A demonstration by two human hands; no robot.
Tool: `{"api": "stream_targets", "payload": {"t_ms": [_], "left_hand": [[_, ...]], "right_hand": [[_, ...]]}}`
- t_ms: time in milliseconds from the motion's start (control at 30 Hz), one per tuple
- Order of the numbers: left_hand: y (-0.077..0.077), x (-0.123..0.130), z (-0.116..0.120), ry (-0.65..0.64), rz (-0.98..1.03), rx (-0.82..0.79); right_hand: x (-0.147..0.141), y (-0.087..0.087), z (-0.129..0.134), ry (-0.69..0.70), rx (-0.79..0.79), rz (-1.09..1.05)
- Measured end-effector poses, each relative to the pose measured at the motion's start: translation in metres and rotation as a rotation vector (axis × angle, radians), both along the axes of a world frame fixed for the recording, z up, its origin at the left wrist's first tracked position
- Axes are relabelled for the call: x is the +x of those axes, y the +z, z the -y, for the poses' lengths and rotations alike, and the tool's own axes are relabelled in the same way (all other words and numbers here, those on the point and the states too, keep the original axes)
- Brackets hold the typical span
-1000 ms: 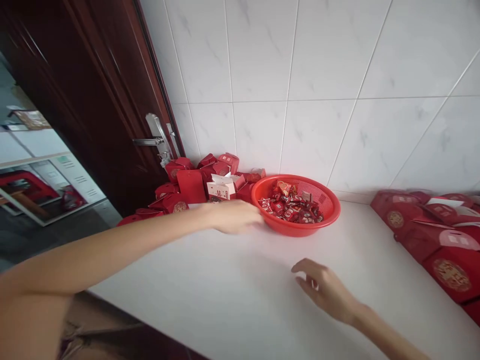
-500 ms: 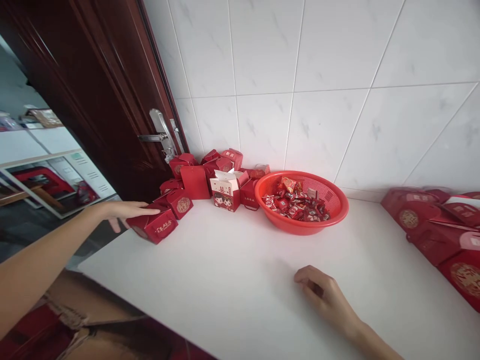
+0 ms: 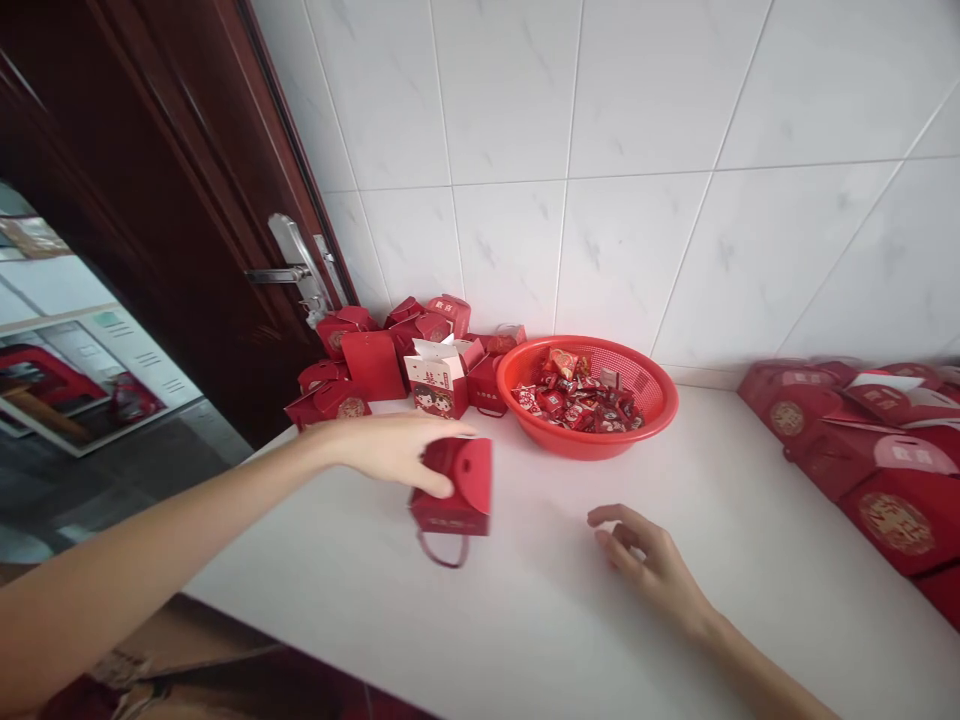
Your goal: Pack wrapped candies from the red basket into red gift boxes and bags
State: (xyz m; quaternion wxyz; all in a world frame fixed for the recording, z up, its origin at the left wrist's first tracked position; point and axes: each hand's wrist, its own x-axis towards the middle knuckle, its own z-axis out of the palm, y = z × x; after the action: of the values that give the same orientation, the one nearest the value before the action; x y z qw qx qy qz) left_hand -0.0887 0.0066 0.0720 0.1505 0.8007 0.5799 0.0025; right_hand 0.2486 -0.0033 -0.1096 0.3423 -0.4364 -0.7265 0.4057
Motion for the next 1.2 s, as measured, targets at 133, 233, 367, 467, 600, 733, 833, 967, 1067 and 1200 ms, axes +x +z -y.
{"api": "stream_targets", "payload": {"t_ms": [133,233,367,467,600,733,833,967,1067,1200], "left_hand": [[-0.012,0.086,-0.011,-0.269,0.092,-0.059],[-0.034,0.121,-0.014,-0.259,0.183,0.005],[-0.063,0.142,-0.015,-0.162,0.357,0.058],[-0.075,0.145,-0.012,-0.15,0.509,0.039],[-0.077,0.134,-0.012,-0.173,0.704,-0.169],[-0.081,0.113,-0.018,-0.181,0.842,-0.417],[-0.088,0.099,-0.023,-0.184,0.921,-0.549],[-0.1,0.089,-0.032,-0.102,0.974,-0.617],[-0.109,0.088,-0.037,-0.1,0.952,-0.556],[-0.117,0.09,-0.034,-0.149,0.887,-0.408]], "right_hand": [[0.006,0.01,-0.001,-0.086,0.151,-0.114],[0.01,0.014,0.0,-0.106,0.266,-0.198],[0.011,0.013,-0.001,-0.174,0.328,-0.208],[0.01,0.013,-0.001,-0.273,0.268,-0.192],[0.01,0.018,0.0,-0.34,0.077,-0.276],[0.012,0.025,-0.003,-0.468,-0.088,-0.349],[0.014,0.026,-0.006,-0.468,-0.164,-0.399],[0.014,0.023,-0.007,-0.398,-0.167,-0.425],[0.014,0.019,-0.007,-0.296,-0.127,-0.383],[0.013,0.014,-0.008,-0.259,-0.036,-0.352]]}}
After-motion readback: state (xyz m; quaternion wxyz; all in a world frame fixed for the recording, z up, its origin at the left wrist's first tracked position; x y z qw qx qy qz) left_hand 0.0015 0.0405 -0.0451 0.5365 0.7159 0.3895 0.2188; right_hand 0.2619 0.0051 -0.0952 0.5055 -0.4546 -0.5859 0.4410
